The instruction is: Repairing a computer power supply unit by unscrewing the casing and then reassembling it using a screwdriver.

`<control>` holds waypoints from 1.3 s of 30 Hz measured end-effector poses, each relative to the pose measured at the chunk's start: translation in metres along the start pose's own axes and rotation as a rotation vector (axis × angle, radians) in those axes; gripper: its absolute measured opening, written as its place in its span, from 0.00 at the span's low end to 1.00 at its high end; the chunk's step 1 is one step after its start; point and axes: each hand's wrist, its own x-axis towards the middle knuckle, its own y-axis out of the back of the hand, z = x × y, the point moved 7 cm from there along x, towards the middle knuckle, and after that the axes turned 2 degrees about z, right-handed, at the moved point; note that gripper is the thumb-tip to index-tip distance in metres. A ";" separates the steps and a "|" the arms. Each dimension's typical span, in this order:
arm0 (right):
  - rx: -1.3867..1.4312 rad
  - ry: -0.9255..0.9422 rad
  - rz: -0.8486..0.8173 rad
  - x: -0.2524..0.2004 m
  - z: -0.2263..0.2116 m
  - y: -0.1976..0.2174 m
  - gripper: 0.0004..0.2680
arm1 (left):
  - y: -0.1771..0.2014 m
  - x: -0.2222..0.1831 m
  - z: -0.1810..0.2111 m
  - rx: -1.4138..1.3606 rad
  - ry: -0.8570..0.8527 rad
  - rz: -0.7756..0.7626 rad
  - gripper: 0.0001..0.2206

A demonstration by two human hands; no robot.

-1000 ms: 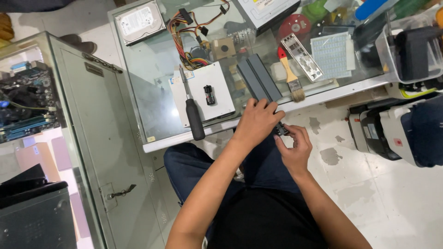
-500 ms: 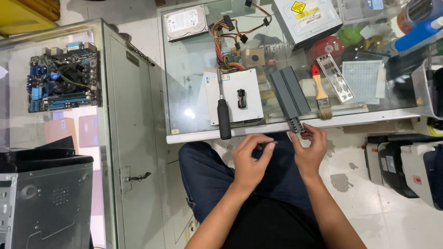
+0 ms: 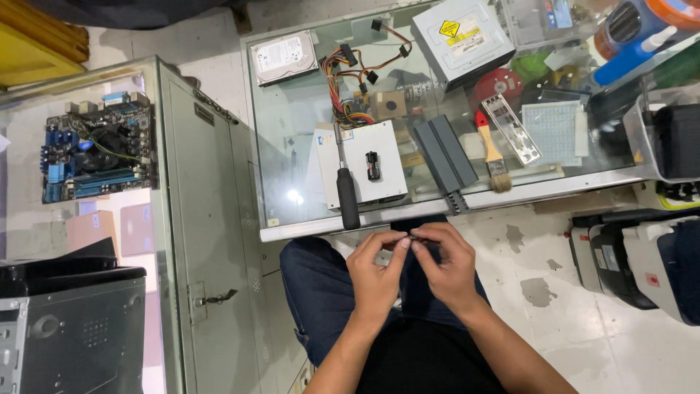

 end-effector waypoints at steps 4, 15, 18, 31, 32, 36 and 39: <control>-0.008 0.047 -0.021 0.012 -0.016 -0.007 0.06 | 0.004 0.000 -0.001 -0.005 0.016 0.043 0.02; -0.259 0.278 -0.383 0.114 0.018 -0.036 0.05 | 0.008 -0.010 -0.014 0.146 -0.014 0.089 0.12; -0.272 0.361 -0.558 0.135 0.037 -0.059 0.05 | 0.010 -0.013 -0.012 0.152 -0.028 0.100 0.11; -0.402 0.557 -0.707 0.135 0.058 -0.083 0.09 | 0.020 -0.022 -0.020 0.137 0.019 0.078 0.11; -0.378 0.533 -0.657 0.136 0.056 -0.080 0.08 | 0.020 -0.023 -0.021 0.133 0.019 0.074 0.11; -0.318 0.415 -0.552 0.134 0.050 -0.070 0.07 | 0.022 -0.023 -0.021 0.142 0.019 0.075 0.11; -0.301 0.336 -0.493 0.130 0.045 -0.063 0.08 | 0.024 -0.023 -0.024 0.137 0.022 0.075 0.11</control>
